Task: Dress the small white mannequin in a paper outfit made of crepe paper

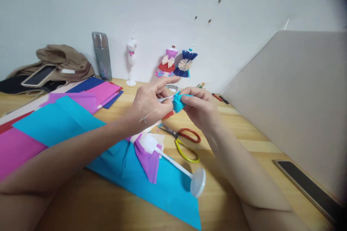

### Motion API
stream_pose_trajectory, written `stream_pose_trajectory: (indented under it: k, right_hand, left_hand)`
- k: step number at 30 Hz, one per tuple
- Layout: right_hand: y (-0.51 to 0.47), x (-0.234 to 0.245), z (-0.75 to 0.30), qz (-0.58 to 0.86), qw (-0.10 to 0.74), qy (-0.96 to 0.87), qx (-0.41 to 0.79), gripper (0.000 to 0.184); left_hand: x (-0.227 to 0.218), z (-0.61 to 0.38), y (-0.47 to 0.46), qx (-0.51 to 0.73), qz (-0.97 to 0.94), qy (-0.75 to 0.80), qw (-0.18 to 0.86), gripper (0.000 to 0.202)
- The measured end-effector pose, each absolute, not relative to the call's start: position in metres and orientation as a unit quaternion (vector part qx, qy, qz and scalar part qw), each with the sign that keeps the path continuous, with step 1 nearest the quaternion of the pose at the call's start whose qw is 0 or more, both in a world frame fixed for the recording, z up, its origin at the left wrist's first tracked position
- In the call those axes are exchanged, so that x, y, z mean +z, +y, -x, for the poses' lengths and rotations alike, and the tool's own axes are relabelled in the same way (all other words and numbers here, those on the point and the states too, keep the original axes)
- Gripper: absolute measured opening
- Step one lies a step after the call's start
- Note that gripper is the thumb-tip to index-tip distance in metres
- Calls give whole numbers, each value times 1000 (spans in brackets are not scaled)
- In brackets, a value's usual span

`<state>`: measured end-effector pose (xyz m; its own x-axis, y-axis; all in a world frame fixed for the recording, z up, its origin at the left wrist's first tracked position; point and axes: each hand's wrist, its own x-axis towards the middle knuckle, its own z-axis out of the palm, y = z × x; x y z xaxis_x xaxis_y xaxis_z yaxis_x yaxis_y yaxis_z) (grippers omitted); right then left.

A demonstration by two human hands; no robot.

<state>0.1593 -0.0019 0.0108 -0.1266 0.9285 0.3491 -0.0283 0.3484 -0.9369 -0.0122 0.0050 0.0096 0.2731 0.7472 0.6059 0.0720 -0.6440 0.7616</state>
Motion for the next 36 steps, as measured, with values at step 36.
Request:
stream_pose_trajectory:
  k: [36]
  right_hand:
    - [-26,27,-165,370,491,-762,204,23]
  left_hand:
    - [12,18,2,531,-808,222,127,45]
